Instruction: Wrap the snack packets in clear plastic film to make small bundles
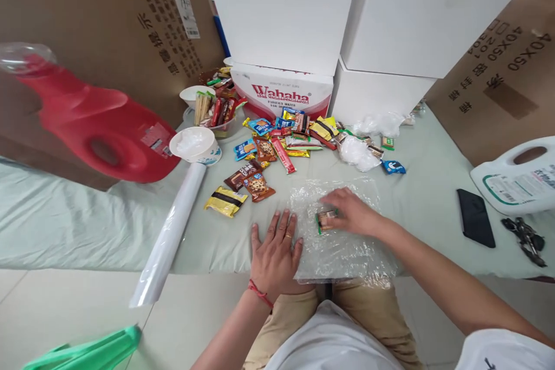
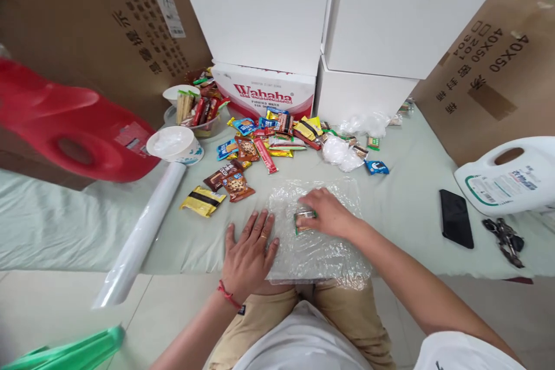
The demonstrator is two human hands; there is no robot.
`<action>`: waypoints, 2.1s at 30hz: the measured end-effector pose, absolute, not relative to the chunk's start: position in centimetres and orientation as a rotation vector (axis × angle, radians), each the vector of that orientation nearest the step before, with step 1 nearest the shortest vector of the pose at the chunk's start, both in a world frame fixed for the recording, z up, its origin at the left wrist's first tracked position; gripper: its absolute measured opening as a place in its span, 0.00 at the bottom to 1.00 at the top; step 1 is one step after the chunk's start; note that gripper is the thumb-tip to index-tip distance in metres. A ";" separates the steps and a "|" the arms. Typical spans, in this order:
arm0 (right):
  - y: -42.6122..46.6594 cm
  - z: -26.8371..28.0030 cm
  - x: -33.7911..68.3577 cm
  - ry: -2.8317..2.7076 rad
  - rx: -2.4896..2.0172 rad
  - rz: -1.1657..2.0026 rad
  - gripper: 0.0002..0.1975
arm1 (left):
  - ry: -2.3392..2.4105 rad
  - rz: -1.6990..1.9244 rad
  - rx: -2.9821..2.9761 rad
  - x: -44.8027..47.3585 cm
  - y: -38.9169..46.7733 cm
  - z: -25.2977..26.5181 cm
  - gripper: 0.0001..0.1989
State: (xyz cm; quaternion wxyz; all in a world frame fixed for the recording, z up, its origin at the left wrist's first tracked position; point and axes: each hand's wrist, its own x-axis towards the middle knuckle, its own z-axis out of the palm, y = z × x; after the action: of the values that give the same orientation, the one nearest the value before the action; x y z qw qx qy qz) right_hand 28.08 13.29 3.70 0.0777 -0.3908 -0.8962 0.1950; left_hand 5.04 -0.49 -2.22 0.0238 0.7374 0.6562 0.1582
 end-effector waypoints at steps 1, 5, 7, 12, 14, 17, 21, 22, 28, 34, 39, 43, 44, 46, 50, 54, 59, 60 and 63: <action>14.9 4.0 28.2 -2.604 -1.208 0.493 0.24 | 2.035 0.492 2.288 5.0 -0.5 -2.3 0.28; 22.5 5.4 28.7 -2.398 -1.566 0.047 0.39 | 2.045 0.494 2.314 5.0 -0.3 -2.5 0.28; 25.2 5.5 29.4 -2.486 -1.752 0.026 0.46 | 2.047 0.490 2.327 4.9 -0.3 -2.5 0.28; 27.8 5.1 34.3 -2.454 -2.049 0.029 0.36 | 2.048 0.504 2.341 4.7 -0.3 -2.6 0.30; 28.5 5.6 36.3 -2.377 -2.158 0.071 0.42 | 2.035 0.526 2.350 4.7 -0.3 -2.7 0.31; 30.2 7.1 36.9 -2.365 -2.086 0.084 0.48 | 2.025 0.559 2.348 4.7 -0.2 -2.7 0.32; 33.6 8.1 32.8 -2.709 -1.593 -0.128 0.27 | 2.021 0.583 2.353 4.6 -0.1 -2.5 0.34; 34.4 8.0 31.5 -2.839 -1.530 -0.131 0.26 | 2.022 0.580 2.355 4.6 -0.1 -2.5 0.34; 36.4 7.3 28.4 -3.047 -1.617 -0.084 0.26 | 2.038 0.559 2.341 4.8 -0.1 -2.5 0.32; 31.1 12.3 30.4 -2.705 -1.474 0.159 0.32 | 2.046 0.526 2.305 4.8 -0.2 -2.6 0.30; 19.9 14.0 29.3 -2.842 -1.191 0.582 0.22 | 2.044 0.530 2.300 5.0 -0.3 -2.4 0.28; 13.4 10.7 27.5 -3.013 -1.192 0.552 0.22 | 2.048 0.514 2.289 5.1 -0.3 -2.2 0.27; 12.6 9.6 27.2 -3.049 -1.192 0.524 0.23 | 2.050 0.510 2.287 5.1 -0.3 -2.1 0.27; 11.9 7.9 26.7 -3.106 -1.189 0.477 0.25 | 2.053 0.507 2.284 5.2 -0.3 -2.1 0.27; 12.0 6.4 26.5 -3.136 -1.165 0.444 0.19 | 2.041 0.516 2.284 5.2 -0.3 -2.1 0.27; 11.5 6.1 27.0 -3.034 -1.290 0.488 0.20 | 2.037 0.520 2.278 5.2 -0.3 -2.0 0.27; 10.4 5.0 28.3 -2.859 -1.481 0.603 0.31 | 2.045 0.518 2.264 5.2 -0.4 -1.7 0.28; 10.6 5.0 28.6 -2.807 -1.477 0.616 0.34 | 2.039 0.515 2.259 5.1 -0.4 -1.8 0.28; 12.3 5.0 29.4 -2.624 -1.478 0.546 0.34 | 2.042 0.550 2.204 4.5 -0.8 -2.1 0.27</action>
State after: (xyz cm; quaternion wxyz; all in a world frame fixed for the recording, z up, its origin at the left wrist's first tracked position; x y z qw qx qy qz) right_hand 29.44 12.28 5.02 0.0404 -0.4826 -0.8565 0.1783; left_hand 4.48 -0.80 -2.09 0.0435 0.7210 0.6678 0.1799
